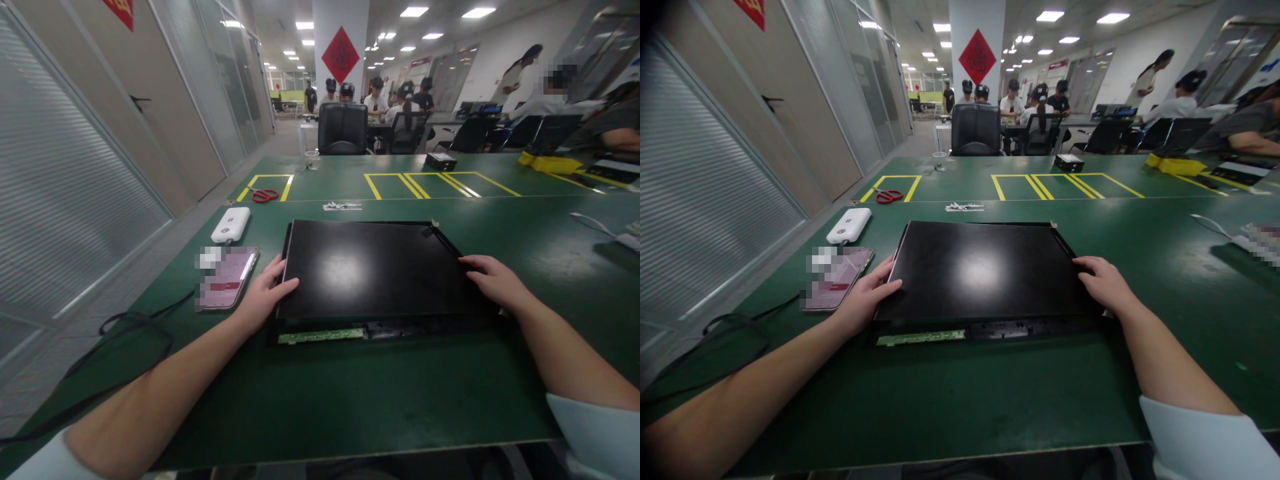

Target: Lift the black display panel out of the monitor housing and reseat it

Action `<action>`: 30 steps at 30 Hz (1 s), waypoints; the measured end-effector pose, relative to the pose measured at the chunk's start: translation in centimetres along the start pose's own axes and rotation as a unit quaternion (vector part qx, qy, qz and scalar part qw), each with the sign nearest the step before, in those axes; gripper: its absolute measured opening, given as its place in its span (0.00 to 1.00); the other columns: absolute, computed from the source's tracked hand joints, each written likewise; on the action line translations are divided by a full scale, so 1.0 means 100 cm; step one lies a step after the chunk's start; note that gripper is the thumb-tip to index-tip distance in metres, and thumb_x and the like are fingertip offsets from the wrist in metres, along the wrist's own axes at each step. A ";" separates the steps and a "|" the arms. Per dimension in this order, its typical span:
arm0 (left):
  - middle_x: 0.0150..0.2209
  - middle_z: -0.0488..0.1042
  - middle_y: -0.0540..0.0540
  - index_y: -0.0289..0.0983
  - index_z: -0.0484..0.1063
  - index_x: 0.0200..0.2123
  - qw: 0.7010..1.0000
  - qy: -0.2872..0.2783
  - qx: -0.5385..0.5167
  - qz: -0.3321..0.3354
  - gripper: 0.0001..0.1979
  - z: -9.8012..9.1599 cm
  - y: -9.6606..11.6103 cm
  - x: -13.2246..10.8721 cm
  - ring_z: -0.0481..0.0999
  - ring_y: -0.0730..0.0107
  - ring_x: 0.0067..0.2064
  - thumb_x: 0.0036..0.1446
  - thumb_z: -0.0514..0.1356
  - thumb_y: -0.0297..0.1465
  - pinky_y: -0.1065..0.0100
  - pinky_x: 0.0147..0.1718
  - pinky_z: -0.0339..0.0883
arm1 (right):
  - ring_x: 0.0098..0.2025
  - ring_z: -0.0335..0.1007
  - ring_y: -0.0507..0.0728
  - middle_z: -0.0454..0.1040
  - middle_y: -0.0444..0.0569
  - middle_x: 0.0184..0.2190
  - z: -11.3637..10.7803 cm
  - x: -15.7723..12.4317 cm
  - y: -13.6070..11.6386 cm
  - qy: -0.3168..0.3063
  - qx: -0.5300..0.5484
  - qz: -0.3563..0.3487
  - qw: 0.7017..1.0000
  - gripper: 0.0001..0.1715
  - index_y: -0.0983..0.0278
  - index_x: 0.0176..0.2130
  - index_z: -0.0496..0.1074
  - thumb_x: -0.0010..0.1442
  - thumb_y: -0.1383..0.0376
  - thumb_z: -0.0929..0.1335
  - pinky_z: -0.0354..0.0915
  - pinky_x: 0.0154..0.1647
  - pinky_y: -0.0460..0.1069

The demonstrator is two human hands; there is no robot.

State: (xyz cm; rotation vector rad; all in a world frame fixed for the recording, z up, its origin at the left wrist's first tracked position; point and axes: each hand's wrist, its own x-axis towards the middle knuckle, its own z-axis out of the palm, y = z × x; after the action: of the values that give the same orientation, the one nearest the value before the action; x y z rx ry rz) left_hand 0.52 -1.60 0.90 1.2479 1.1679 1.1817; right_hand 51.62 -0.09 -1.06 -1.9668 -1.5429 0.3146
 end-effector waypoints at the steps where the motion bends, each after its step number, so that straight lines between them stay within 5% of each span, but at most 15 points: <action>1: 0.76 0.58 0.41 0.42 0.83 0.53 1.000 -0.009 0.017 0.009 0.27 0.000 0.000 -0.001 0.45 0.44 0.79 0.49 0.76 0.39 0.50 0.74 0.46 | 0.62 0.73 0.71 0.81 0.53 0.50 0.000 0.000 -0.001 -0.002 0.002 0.000 1.000 0.14 0.54 0.37 0.79 0.50 0.65 0.68 0.62 0.69 0.70; 15: 0.79 0.46 0.41 0.43 0.78 0.59 0.997 -0.048 0.042 0.039 0.31 0.000 0.005 -0.006 0.40 0.41 0.79 0.52 0.74 0.41 0.46 0.74 0.47 | 0.60 0.74 0.71 0.82 0.52 0.49 -0.002 0.000 0.000 0.000 -0.002 -0.006 1.000 0.14 0.54 0.38 0.79 0.50 0.63 0.69 0.64 0.68 0.70; 25: 0.80 0.43 0.44 0.45 0.75 0.63 0.995 -0.074 0.035 0.050 0.33 0.000 0.005 -0.006 0.42 0.41 0.79 0.54 0.74 0.41 0.46 0.73 0.48 | 0.45 0.80 0.66 0.83 0.50 0.41 0.003 -0.003 0.003 0.017 0.027 0.040 0.999 0.20 0.56 0.46 0.79 0.54 0.56 0.70 0.74 0.55 0.65; 30: 0.80 0.43 0.44 0.45 0.72 0.66 0.994 -0.087 0.035 0.062 0.36 -0.001 0.004 -0.005 0.44 0.43 0.79 0.55 0.74 0.41 0.48 0.74 0.47 | 0.55 0.78 0.67 0.82 0.56 0.51 -0.001 -0.008 -0.006 0.007 0.045 0.053 0.998 0.22 0.59 0.52 0.77 0.59 0.58 0.68 0.69 0.61 0.60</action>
State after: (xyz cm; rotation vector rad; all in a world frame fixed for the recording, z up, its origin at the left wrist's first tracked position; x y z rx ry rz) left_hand 0.38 -2.08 1.30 1.4637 1.0231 1.1056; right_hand 50.98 -0.75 -0.78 -1.9798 -1.3930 0.4061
